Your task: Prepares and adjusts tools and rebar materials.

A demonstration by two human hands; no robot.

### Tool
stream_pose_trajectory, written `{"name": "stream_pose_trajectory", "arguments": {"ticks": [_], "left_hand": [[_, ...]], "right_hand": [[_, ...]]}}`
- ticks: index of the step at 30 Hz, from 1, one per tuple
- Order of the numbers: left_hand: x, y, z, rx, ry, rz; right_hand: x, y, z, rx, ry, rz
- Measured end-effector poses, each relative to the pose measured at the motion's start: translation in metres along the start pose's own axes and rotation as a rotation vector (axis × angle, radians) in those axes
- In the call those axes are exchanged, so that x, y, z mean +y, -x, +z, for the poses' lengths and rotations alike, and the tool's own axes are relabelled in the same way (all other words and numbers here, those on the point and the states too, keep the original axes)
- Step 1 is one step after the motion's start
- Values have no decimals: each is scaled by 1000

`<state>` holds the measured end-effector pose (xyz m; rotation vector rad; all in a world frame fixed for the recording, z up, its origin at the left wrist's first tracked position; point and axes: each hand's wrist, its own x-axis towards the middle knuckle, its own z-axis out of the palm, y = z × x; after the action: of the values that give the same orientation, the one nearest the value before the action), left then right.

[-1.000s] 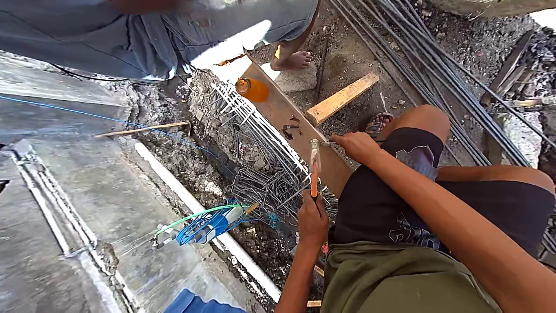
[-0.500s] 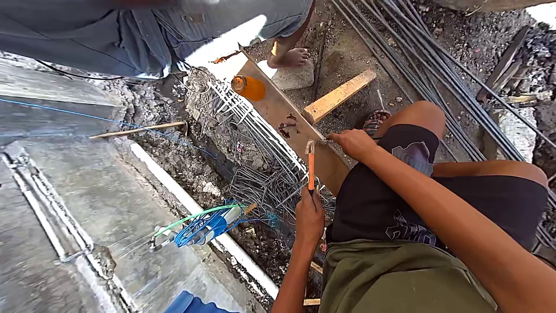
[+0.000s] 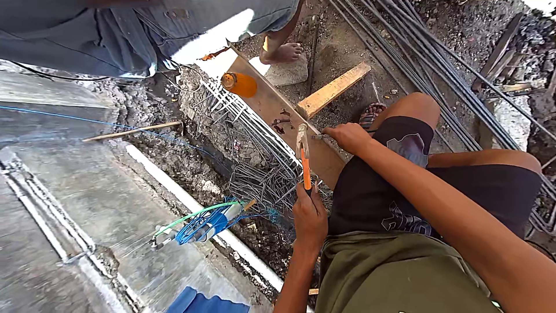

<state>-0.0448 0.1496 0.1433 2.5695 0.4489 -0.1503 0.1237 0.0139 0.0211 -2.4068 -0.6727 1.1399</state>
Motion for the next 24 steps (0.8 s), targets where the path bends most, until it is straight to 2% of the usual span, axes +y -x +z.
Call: {"name": "stream_pose_trajectory", "arguments": {"ticks": [1, 4, 5, 7, 9, 11, 15, 17, 20, 24], "left_hand": [[-4, 1, 4, -15, -29, -4], [-6, -13, 2, -412, -92, -314], [-5, -16, -1, -440, -70, -345], [3, -13, -10, -329, 13, -274], [10, -2, -24, -115, 81, -128], [23, -6, -44, 56, 185, -26], [61, -30, -84, 318, 586, 139], [84, -41, -102, 349, 761, 226], [116, -43, -120, 266, 985, 333], [148, -27, -124, 158, 1142, 465]], "right_hand": [[0, -1, -1, -4, 5, 1], [-3, 0, -1, 7, 26, -1], [-4, 1, -3, 2, 28, -1], [-3, 0, -7, -11, 20, 3], [-6, 3, -6, 5, -8, -3], [-19, 14, -21, 120, -87, -18], [-71, 83, -92, 280, -287, -134], [-88, 132, -118, 374, -357, -243], [-100, 196, -132, 594, -380, -388], [-104, 248, -137, 848, -218, -397]]}}
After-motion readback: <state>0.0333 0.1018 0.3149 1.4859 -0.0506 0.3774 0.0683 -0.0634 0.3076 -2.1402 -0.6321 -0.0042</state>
